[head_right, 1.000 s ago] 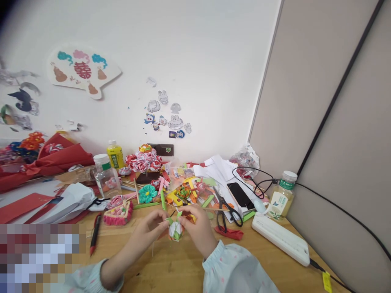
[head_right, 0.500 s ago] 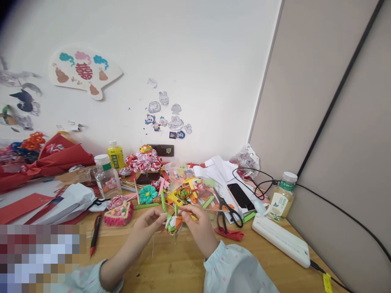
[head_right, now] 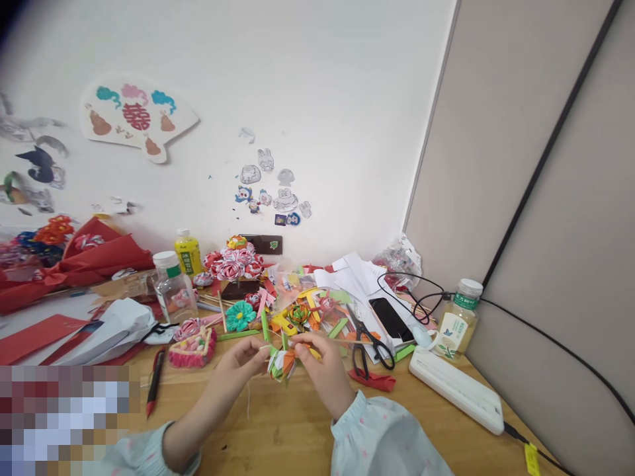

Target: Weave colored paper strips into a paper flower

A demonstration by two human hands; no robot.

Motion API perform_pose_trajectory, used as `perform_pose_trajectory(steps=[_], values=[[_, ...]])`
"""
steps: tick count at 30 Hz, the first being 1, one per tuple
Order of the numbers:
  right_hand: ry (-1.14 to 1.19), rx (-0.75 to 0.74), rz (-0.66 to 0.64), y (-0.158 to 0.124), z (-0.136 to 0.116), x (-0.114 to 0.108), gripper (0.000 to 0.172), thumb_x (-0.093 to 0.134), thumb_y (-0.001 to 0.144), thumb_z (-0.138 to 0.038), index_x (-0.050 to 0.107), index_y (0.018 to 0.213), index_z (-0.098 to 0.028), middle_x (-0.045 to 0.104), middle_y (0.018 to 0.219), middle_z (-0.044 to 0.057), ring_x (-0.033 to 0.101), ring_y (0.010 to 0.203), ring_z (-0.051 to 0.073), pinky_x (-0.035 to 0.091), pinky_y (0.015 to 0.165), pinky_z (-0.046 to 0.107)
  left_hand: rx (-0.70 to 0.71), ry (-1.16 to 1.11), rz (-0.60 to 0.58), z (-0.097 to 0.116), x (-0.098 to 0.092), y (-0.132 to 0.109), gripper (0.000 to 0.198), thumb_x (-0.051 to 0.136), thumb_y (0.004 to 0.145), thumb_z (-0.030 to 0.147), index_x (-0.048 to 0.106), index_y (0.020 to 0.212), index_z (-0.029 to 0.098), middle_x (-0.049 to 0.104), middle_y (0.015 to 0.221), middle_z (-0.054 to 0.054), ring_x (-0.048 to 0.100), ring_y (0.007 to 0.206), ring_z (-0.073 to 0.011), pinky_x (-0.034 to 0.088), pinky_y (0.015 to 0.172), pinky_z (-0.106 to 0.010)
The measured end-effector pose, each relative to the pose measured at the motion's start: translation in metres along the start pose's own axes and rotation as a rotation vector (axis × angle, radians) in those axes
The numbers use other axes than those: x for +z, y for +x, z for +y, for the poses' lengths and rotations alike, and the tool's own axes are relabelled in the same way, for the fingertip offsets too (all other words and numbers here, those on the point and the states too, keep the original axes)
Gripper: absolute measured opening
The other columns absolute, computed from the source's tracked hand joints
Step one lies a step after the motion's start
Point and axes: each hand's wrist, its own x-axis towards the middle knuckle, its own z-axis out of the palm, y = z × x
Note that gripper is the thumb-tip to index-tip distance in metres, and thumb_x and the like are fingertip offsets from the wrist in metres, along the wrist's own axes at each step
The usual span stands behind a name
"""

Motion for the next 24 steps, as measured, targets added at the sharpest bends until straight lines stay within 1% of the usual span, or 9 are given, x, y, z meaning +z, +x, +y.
perform_pose_trajectory(steps=[5, 9, 13, 15, 18, 22, 24], values=[[0.057, 0.059, 0.009, 0.000, 0.001, 0.000, 0.027, 0.054, 0.083, -0.041, 0.065, 0.094, -0.019, 0.066, 0.099, 0.007, 0.059, 0.094, 0.022, 0.046, 0.083, 0.034, -0.102, -0.105, -0.009, -0.005, -0.003, 0.001, 0.039, 0.072, 0.058, 0.049, 0.051, 0.061, 0.016, 0.054, 0.058, 0.007, 0.053, 0.055, -0.0089, 0.044, 0.055, -0.020], [0.062, 0.084, 0.002, 0.001, 0.002, 0.001, 0.029, 0.055, 0.082, -0.043, 0.066, 0.091, -0.018, 0.067, 0.093, 0.008, 0.061, 0.087, 0.022, 0.048, 0.078, 0.034, -0.187, -0.123, -0.066, -0.011, -0.004, 0.002, 0.039, 0.070, 0.060, 0.049, 0.049, 0.064, 0.017, 0.060, 0.061, 0.004, 0.058, 0.057, -0.0116, 0.045, 0.055, -0.022], [0.087, 0.114, 0.031, 0.001, 0.003, 0.002, 0.033, 0.056, 0.080, -0.047, 0.066, 0.088, -0.017, 0.067, 0.084, 0.008, 0.062, 0.078, 0.022, 0.050, 0.070, 0.033, -0.250, -0.042, -0.085, -0.014, -0.003, 0.001, 0.041, 0.068, 0.059, 0.052, 0.048, 0.064, 0.018, 0.061, 0.055, 0.003, 0.058, 0.050, -0.0126, 0.043, 0.049, -0.022], [0.102, 0.122, 0.041, 0.002, 0.004, 0.003, 0.035, 0.057, 0.078, -0.049, 0.066, 0.087, -0.016, 0.067, 0.082, 0.008, 0.062, 0.076, 0.022, 0.051, 0.068, 0.033, -0.257, -0.015, -0.088, -0.014, -0.002, 0.001, 0.040, 0.067, 0.061, 0.052, 0.048, 0.063, 0.018, 0.061, 0.053, 0.003, 0.056, 0.047, -0.0118, 0.042, 0.048, -0.022], [0.102, 0.119, 0.039, 0.002, 0.003, 0.003, 0.036, 0.058, 0.077, -0.049, 0.067, 0.087, -0.016, 0.067, 0.084, 0.008, 0.062, 0.077, 0.022, 0.051, 0.070, 0.033, -0.243, 0.010, -0.098, -0.013, -0.002, 0.002, 0.038, 0.065, 0.062, 0.052, 0.048, 0.064, 0.018, 0.063, 0.055, 0.003, 0.056, 0.047, -0.0116, 0.042, 0.049, -0.022], [0.102, 0.129, 0.011, 0.004, 0.001, 0.001, 0.036, 0.059, 0.077, -0.048, 0.069, 0.089, -0.016, 0.068, 0.087, 0.009, 0.062, 0.081, 0.023, 0.050, 0.073, 0.035, -0.238, 0.064, -0.119, -0.012, -0.002, 0.002, 0.041, 0.068, 0.057, 0.054, 0.049, 0.062, 0.018, 0.061, 0.053, 0.003, 0.057, 0.049, -0.0134, 0.043, 0.050, -0.024], [0.122, 0.145, -0.017, 0.004, 0.000, 0.000, 0.035, 0.059, 0.077, -0.048, 0.069, 0.090, -0.017, 0.068, 0.089, 0.009, 0.062, 0.082, 0.023, 0.049, 0.074, 0.035, -0.237, 0.084, -0.131, -0.011, -0.001, 0.001, 0.040, 0.067, 0.058, 0.054, 0.049, 0.061, 0.018, 0.061, 0.053, 0.003, 0.057, 0.049, -0.0139, 0.043, 0.050, -0.025]])
